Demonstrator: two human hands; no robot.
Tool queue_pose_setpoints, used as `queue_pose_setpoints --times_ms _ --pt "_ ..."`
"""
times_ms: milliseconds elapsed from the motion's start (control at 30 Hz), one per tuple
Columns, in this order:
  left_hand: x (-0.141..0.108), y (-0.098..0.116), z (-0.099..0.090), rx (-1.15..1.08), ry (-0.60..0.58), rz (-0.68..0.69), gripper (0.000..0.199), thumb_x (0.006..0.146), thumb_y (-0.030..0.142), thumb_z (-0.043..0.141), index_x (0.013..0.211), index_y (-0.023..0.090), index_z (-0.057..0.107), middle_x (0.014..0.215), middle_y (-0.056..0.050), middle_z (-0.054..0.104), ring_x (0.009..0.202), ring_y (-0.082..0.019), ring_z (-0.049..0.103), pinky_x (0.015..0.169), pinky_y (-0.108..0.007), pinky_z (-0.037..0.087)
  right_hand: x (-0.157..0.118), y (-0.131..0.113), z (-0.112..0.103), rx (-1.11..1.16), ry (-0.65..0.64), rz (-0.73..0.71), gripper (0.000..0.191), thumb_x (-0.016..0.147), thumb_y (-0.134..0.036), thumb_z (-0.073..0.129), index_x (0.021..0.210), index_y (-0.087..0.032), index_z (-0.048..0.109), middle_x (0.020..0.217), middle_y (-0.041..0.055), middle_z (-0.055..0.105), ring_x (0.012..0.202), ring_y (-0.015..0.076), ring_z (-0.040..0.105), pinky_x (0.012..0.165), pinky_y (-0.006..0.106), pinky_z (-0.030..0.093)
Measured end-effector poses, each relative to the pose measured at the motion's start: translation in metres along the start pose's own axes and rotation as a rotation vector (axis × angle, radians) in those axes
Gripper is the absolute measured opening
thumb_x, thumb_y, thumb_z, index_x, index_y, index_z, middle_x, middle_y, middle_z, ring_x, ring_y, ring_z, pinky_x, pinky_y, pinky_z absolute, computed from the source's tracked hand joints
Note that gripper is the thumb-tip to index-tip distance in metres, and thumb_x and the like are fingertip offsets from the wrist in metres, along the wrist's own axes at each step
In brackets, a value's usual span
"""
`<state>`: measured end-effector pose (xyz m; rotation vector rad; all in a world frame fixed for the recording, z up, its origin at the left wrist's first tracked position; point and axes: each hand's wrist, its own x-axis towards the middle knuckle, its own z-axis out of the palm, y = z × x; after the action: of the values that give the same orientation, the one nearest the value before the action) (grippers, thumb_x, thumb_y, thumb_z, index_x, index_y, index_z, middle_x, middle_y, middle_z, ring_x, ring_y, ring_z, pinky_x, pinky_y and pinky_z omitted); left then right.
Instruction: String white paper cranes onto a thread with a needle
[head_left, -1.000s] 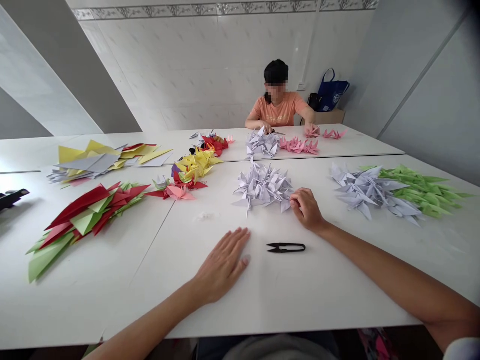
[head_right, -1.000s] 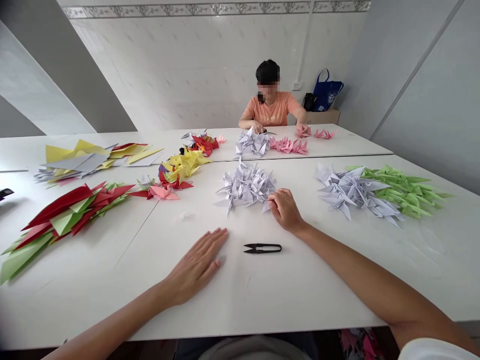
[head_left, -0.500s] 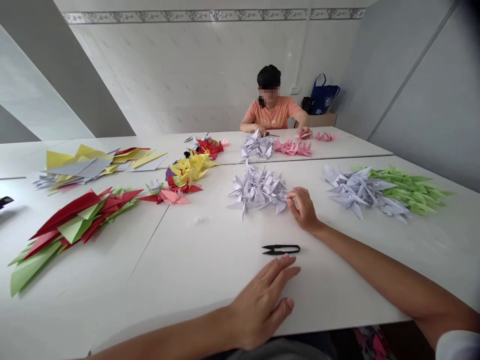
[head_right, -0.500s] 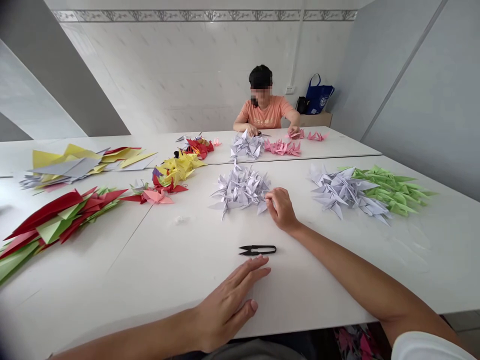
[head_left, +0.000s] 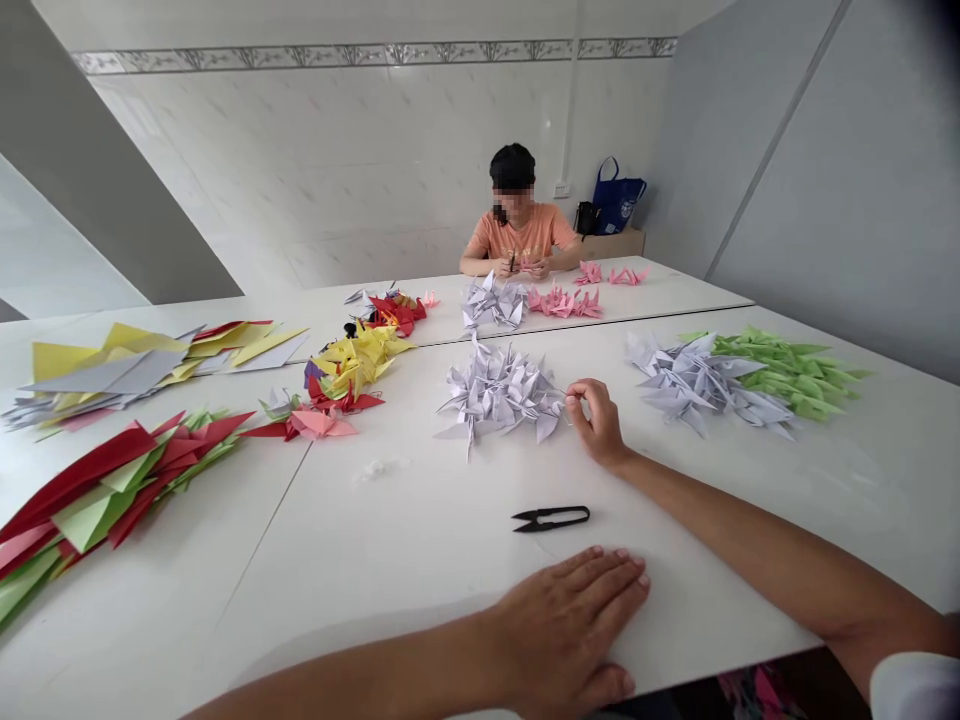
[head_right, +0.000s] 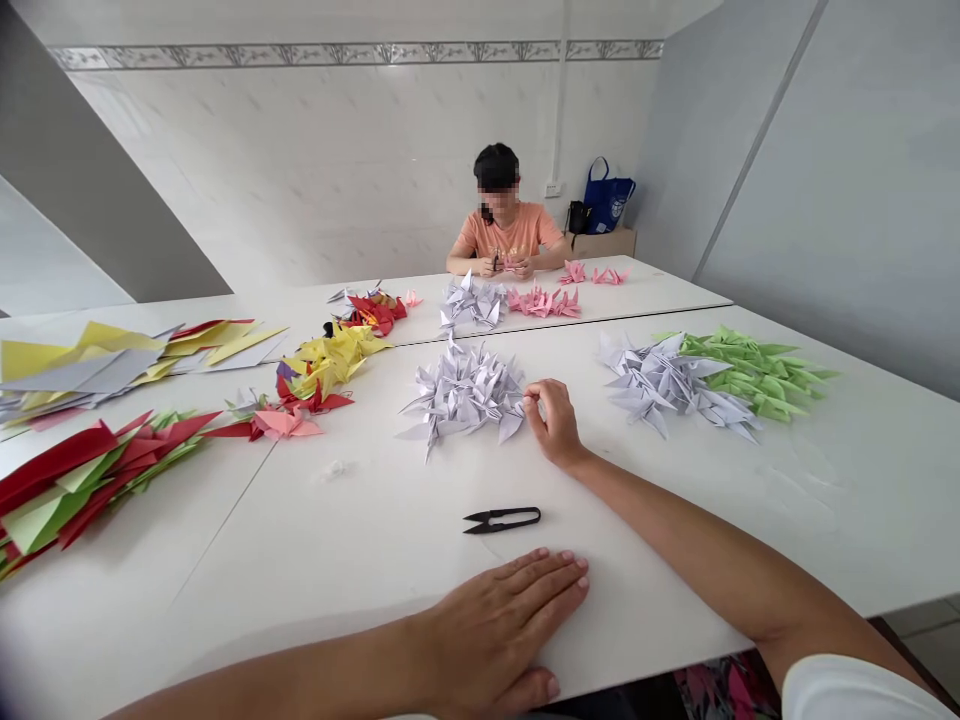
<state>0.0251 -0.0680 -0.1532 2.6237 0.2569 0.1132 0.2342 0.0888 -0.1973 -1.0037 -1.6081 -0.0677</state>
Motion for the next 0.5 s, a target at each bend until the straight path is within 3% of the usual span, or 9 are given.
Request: queue_pose_setpoints --times_ms 167,300,433,500 --pt "0.049 -0.008 0.013 0.127 0.042 0.139 0.067 0.107 0.041 0.031 0.157 -0.002 0.027 0.167 -0.022 0.025 0.159 -0.027 0.015 0.132 -0.042 0.017 0.007 0.003 -0.005 -0.012 -0.032 0.052 0.022 0.103 -0.036 0.04 0.089 -0.024 0.052 0.082 0.0053 0.062 0.083 0.0232 0.058 0.08 0.039 0.048" --pt "0.108 -0.005 0.027 0.321 0.031 0.294 0.068 0.107 0.044 0.032 0.154 -0.005 0.034 0.164 -0.022 0.033 0.156 -0.028 0.028 0.131 -0.037 0.016 0.03 0.004 -0.02 -0.035 -0.116 0.042 0.021 0.102 -0.037 0.041 0.089 -0.024 0.051 0.083 0.0052 0.063 0.084 0.0226 0.058 0.081 0.037 0.047" --pt "0.188 0.03 0.038 0.612 -0.084 0.491 0.067 0.107 0.043 0.024 0.155 -0.002 0.037 0.163 -0.016 0.039 0.153 -0.025 0.035 0.13 -0.033 0.023 0.059 0.003 -0.034 -0.058 -0.182 -0.013 0.02 0.101 -0.035 0.04 0.089 -0.023 0.05 0.085 0.0055 0.063 0.085 0.0226 0.058 0.088 0.038 0.044" --pt "0.226 0.056 0.039 0.645 -0.12 0.534 0.058 0.108 0.035 0.023 0.155 0.007 0.044 0.162 -0.009 0.042 0.153 -0.021 0.035 0.128 -0.028 0.024 0.067 0.003 -0.037 -0.071 -0.216 -0.038 0.018 0.1 -0.033 0.04 0.088 -0.023 0.048 0.083 0.0049 0.061 0.083 0.0224 0.057 0.09 0.039 0.043"
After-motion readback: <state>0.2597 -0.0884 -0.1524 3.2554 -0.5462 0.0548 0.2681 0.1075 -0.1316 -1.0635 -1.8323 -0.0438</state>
